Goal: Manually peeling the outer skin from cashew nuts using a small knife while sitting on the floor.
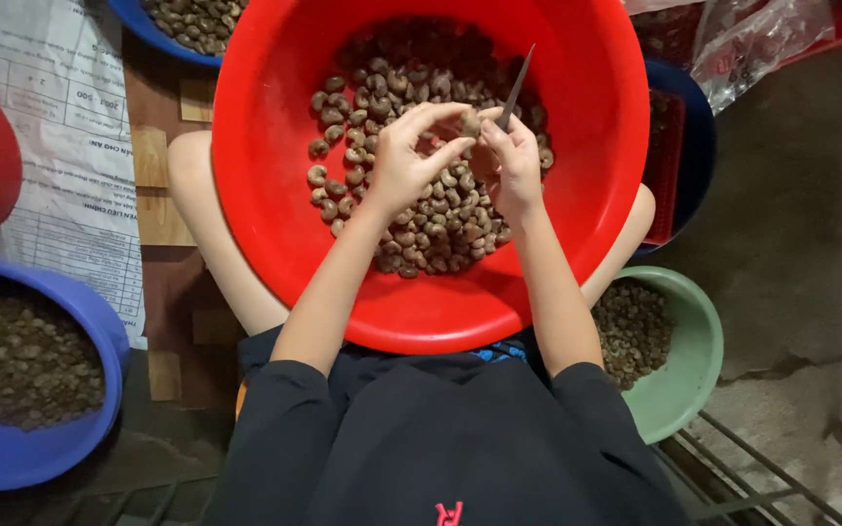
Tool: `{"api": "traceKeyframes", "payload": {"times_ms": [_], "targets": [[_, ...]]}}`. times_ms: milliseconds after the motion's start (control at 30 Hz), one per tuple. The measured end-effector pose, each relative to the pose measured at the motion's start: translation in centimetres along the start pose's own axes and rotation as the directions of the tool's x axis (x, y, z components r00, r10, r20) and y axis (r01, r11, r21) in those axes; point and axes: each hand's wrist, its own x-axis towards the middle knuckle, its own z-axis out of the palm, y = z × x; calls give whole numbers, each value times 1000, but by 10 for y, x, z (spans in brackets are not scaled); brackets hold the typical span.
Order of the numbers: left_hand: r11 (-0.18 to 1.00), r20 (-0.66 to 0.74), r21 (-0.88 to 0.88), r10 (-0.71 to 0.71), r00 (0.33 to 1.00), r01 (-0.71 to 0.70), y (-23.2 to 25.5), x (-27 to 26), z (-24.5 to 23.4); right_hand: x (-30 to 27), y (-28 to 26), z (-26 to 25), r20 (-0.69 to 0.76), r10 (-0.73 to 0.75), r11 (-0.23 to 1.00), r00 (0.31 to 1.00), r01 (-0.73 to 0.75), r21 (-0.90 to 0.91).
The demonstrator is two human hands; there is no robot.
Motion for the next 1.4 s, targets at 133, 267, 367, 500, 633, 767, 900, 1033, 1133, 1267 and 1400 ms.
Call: {"api": "traceKeyframes", "payload": {"times_ms": [133,267,367,500,633,767,900,1033,1133,1267,1400], "targets": [[982,-49,-85,163,985,-167,-40,0,13,12,25,-6,-29,-173,985,984,173,-17],[988,-14,-134,80,997,-81,-22,0,8,-3,-2,14,33,-315,806,948,286,-518],[994,48,-114,5,999,0,-5,1,0,-11,-26,29,249,-492,291,834,427,-856],[998,57,-20,59,997,-58,-4,5,-15,-7,-36,9,462,-461,-365,758,313,-877],[986,69,87,137,988,-143,1,5,-10,-14,-40,25,502,-530,-183,683,487,-854],[992,110,75,93,989,-102,8,5,-6,-10,-33,16,218,-451,217,866,343,-914],[880,201,436,109,973,-189,2,0,2,-8,-20,22,89,-190,895,978,210,-394],[905,266,358,135,954,-228,-12,0,-1,-11,-43,7,9,-293,834,956,261,-486],[959,152,282,-37,988,-8,-31,5,-4,-16,-83,-38,87,-720,539,689,634,-554],[512,1,857,-95,995,48,-107,16,-8,-15,-133,-95,-52,-972,190,230,633,-750],[387,-132,898,-217,967,209,-156,45,11,10,-115,-144,-58,-987,124,150,482,-867]]}}
